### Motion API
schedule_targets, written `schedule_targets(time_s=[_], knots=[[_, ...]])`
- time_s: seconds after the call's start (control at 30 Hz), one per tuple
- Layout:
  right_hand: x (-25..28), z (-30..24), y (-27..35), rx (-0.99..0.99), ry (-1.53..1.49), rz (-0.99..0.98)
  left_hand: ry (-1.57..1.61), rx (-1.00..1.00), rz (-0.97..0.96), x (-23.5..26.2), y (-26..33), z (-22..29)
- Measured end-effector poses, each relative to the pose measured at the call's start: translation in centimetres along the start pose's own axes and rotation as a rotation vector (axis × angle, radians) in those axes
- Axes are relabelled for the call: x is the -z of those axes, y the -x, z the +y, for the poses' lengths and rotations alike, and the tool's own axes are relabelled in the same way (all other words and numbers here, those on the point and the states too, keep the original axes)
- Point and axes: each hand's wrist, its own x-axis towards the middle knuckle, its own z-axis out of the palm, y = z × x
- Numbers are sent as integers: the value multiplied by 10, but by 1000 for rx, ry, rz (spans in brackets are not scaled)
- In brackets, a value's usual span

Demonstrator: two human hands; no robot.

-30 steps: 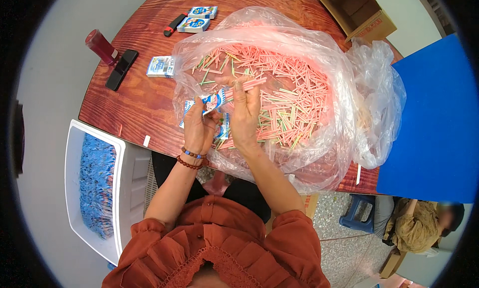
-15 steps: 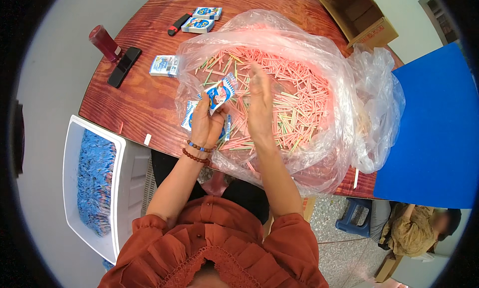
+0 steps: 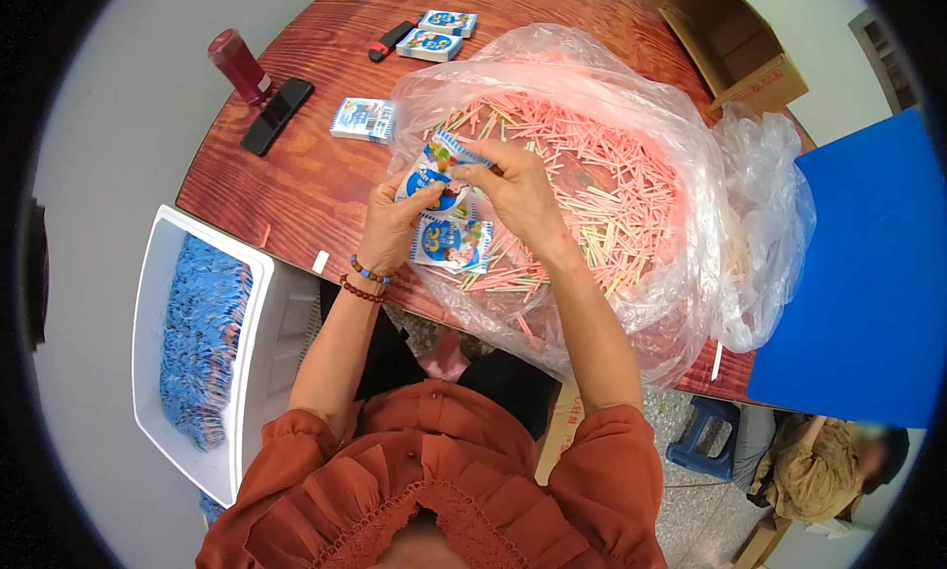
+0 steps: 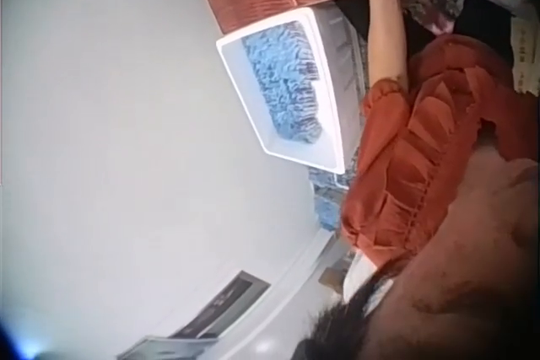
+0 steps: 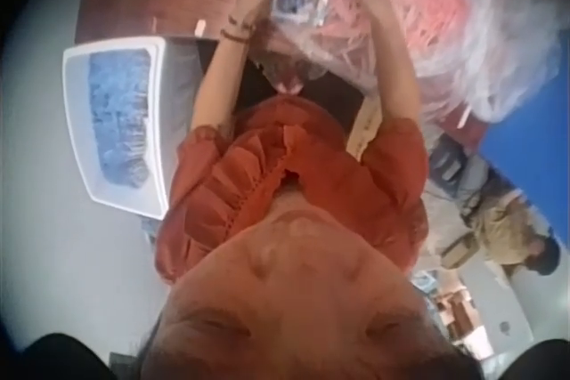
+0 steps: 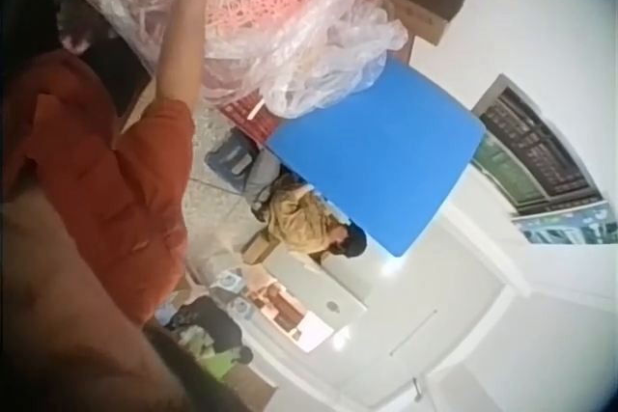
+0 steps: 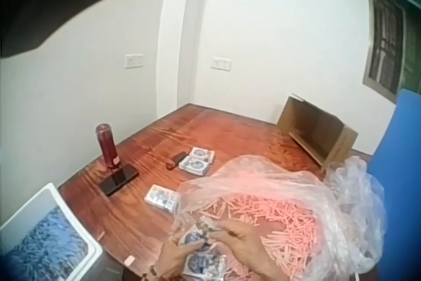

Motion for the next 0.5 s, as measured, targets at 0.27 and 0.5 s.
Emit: schedule_targets(time_s=[0.27,0.5], knots=[[-18,11,-19,-71,-97,76,102,-137,337,57,-12,36],[-8,38,22,-254,48,-34,-453,97,503,124,-74,45]])
